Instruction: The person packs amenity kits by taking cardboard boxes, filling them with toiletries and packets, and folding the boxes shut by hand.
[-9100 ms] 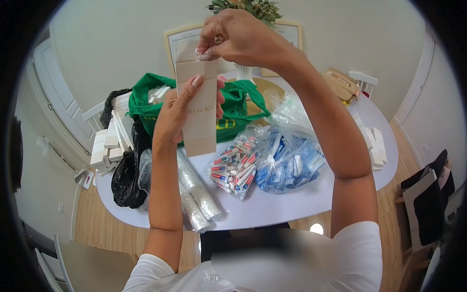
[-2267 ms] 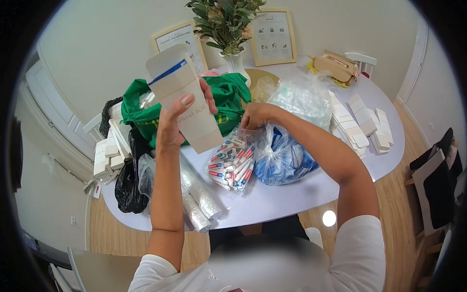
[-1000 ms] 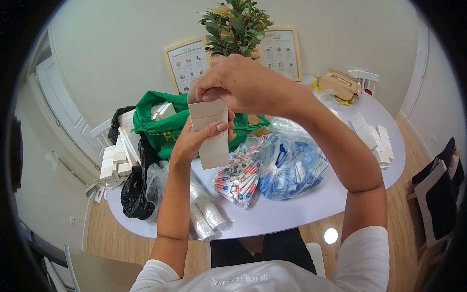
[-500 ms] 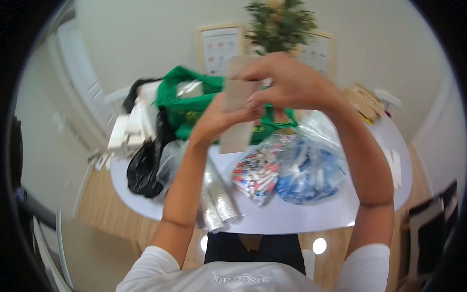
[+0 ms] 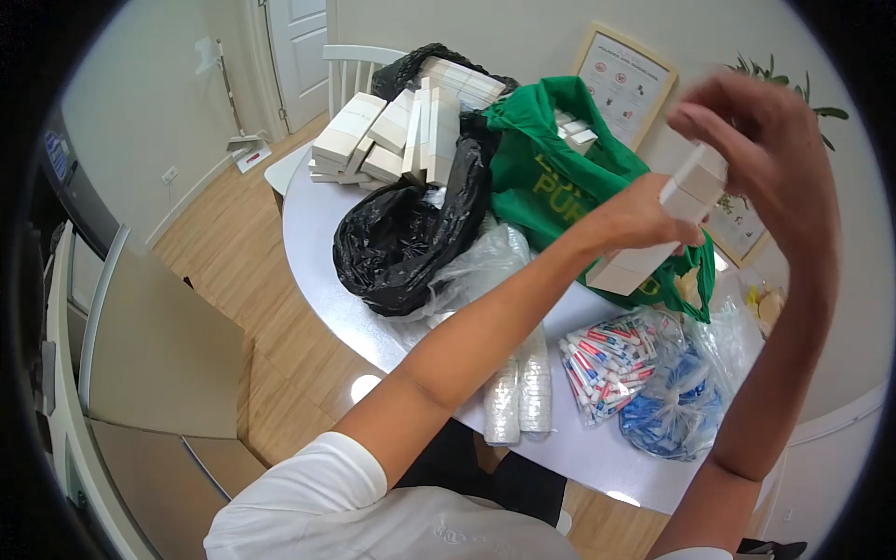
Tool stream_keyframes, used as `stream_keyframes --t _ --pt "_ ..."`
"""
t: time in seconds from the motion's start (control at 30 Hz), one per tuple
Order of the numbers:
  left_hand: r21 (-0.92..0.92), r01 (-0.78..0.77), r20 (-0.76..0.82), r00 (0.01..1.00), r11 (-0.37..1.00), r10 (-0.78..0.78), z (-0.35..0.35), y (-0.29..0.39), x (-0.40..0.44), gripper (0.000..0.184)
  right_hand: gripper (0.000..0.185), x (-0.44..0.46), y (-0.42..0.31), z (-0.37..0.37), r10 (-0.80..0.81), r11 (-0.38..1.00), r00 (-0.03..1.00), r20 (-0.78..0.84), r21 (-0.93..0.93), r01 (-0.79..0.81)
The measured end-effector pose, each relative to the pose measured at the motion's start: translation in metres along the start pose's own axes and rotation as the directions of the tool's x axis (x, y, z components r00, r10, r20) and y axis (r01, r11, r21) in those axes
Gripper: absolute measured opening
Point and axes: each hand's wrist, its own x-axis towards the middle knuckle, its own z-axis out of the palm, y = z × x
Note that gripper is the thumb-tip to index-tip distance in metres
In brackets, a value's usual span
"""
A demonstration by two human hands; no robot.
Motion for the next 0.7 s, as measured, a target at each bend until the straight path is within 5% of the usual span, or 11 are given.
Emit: stream_keyframes --t 0.07,0.1,0.17,0.27,0.33,0.4,0.47,0.57,0.7 --pt "-0.026 0.012 0.021 1.0 1.0 -0.011 -0.003 -0.015 0.007 0.033 0.012 0.018 -0.038 0.033 -0.254 0.955 0.967 0.006 0.163 0.249" --pt "0.281 -0.315 0.201 0.943 0.907 0.265 -0.007 -0.03 0.016 0.027 0.012 0.034 -0.045 0.061 -0.412 0.882 0.906 0.098 0.292 0.37" --pt "0.179 -0.164 0.042 0.986 0.97 0.158 0.005 -0.042 0.013 0.038 0.013 0.068 -0.055 0.13 -0.615 0.766 0.734 0.288 0.439 0.47" --pt "0.155 -0.038 -0.025 0.999 0.987 0.042 0.016 -0.042 0.012 0.042 0.016 0.101 -0.056 0.231 -0.4 0.91 0.668 0.627 0.184 0.372" --pt "0.087 -0.008 0.006 1.0 0.996 0.008 0.01 -0.029 0.004 0.041 0.021 0.11 -0.056 0.275 -0.164 0.874 0.629 0.76 -0.184 0.45" --pt "0.025 0.017 0.056 0.998 1.0 -0.019 0.009 -0.028 0.005 0.041 0.03 0.108 -0.054 0.293 -0.053 0.782 0.538 0.841 -0.3 0.545" --pt "-0.06 -0.061 -0.009 0.998 0.996 0.06 0.011 -0.031 0.006 0.038 0.035 0.11 -0.06 0.303 0.003 0.786 0.538 0.843 -0.335 0.519" --pt "-0.219 -0.006 0.002 1.0 0.976 0.006 0.015 -0.022 0.001 0.036 0.032 0.109 -0.05 0.319 0.007 0.855 0.668 0.744 -0.351 0.382" --pt "-0.2 0.009 0.08 0.997 0.98 0.008 0.018 -0.028 0.004 0.032 0.024 0.102 -0.039 0.332 -0.021 0.917 0.787 0.616 -0.301 0.26"
